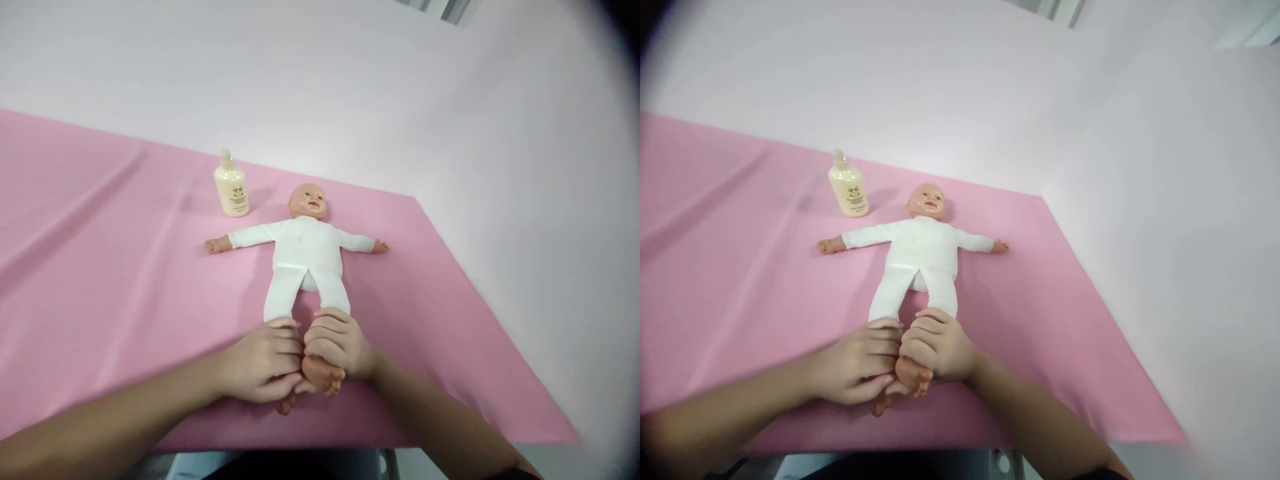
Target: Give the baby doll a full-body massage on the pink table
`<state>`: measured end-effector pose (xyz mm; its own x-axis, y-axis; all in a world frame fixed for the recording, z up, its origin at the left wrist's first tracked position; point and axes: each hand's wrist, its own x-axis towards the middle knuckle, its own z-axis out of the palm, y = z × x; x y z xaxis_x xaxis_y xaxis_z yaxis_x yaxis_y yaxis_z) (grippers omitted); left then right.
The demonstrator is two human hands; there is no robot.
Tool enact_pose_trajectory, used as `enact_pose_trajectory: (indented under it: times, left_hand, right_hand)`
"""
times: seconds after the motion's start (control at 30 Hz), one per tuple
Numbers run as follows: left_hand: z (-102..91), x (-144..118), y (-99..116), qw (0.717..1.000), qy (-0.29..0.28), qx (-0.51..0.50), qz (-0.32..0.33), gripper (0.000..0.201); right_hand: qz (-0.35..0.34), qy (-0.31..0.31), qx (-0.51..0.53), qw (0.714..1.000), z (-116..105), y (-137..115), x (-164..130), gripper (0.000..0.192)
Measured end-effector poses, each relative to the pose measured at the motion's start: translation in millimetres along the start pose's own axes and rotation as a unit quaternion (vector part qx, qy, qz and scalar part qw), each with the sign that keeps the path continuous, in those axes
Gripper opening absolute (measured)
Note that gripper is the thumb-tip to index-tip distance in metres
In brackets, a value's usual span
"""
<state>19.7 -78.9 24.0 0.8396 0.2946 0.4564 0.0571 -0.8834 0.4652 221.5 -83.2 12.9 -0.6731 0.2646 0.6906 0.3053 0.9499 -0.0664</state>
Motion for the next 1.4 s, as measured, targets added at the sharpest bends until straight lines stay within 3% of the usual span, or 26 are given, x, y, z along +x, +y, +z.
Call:
enact_pose_trajectory:
  times: [0.23,0.47,0.67,0.73,0.77,0.9,0.97,1.13,1.4]
  left_hand:
    - [2.8,-2,-1,1.000,0.016,-0.008,-0.003,0.021]
    - [-0.9,-3,3,0.994,0.019,-0.109,-0.017,0.021]
    - [-5.8,0,10,0.965,0.031,-0.244,-0.088,0.024]
    - [-6.2,-1,11,0.927,0.022,-0.348,-0.141,0.027]
    - [-5.6,-2,11,0.890,0.011,-0.419,-0.178,0.028]
    - [2.0,-4,7,0.692,0.002,-0.665,-0.280,0.031]
    - [6.4,-4,4,0.642,0.021,-0.713,-0.281,0.034]
    - [8.1,0,3,0.600,0.052,-0.743,-0.292,0.033]
    - [7.0,-2,-2,0.550,0.075,-0.779,-0.290,0.037]
  right_hand:
    - [0.047,0.014,0.064,0.997,-2,-4,4,0.024]
    - [0.009,0.048,0.110,0.993,-4,-6,7,0.018]
    - [-0.043,0.051,0.106,0.992,-9,-8,5,0.025]
    - [-0.041,0.052,0.112,0.991,-10,-9,6,0.028]
    - [-0.038,0.057,0.116,0.991,-10,-9,6,0.029]
    - [-0.041,0.090,0.123,0.987,-11,-9,6,0.030]
    - [-0.045,0.105,0.123,0.986,-10,-9,5,0.031]
    - [-0.059,0.110,0.105,0.987,-9,-8,7,0.038]
    - [0.011,0.111,-0.006,0.994,-6,0,2,0.060]
